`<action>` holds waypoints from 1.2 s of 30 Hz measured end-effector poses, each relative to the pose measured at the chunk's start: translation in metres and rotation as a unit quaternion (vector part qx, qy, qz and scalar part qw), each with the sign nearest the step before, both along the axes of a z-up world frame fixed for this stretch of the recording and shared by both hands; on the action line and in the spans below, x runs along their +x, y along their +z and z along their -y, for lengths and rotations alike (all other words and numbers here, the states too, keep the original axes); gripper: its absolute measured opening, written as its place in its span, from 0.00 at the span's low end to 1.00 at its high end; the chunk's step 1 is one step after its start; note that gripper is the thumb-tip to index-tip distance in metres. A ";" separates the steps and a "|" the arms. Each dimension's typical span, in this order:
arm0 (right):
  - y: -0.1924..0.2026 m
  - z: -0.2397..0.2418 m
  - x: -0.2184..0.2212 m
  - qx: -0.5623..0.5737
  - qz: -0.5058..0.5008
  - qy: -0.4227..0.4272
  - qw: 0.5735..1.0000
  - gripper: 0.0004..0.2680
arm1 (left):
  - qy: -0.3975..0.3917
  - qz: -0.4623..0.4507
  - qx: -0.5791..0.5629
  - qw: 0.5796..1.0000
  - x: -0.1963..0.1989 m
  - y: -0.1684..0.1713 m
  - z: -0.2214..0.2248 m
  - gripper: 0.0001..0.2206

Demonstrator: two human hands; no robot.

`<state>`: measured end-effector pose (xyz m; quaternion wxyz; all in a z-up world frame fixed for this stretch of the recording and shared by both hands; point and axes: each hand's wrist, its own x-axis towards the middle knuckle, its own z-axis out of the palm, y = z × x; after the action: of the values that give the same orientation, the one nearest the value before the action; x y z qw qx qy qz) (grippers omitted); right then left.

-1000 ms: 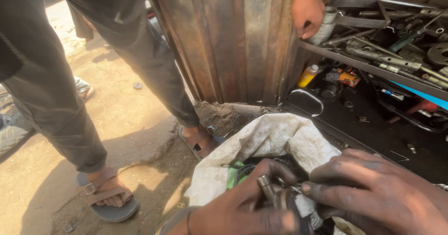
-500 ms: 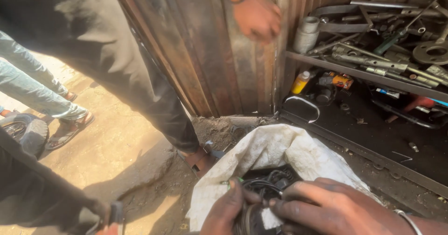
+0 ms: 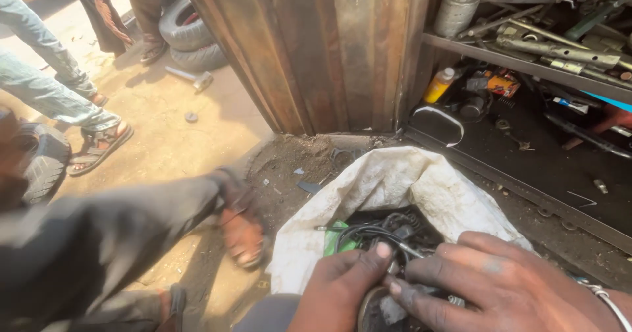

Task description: Cleaning and inspecting a piston and other engine components inside a service bay.

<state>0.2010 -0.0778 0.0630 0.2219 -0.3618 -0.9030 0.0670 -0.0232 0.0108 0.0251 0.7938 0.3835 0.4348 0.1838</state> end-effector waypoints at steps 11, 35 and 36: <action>0.013 -0.007 0.002 0.024 0.072 0.050 0.996 0.16 | -0.117 -0.067 0.015 0.991 0.008 0.003 -0.003 0.18; 0.017 -0.007 0.009 -0.020 0.085 0.111 0.990 0.14 | -0.195 -0.059 0.054 0.978 0.016 -0.012 -0.003 0.16; 0.010 -0.006 0.009 -0.065 0.067 0.085 0.992 0.15 | -0.245 -0.088 0.132 0.956 0.016 -0.019 -0.003 0.18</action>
<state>0.2100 -0.0717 0.0727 0.1307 -0.3006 -0.9371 0.1201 -0.0076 0.0141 0.0063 0.7152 0.5944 0.3675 0.0046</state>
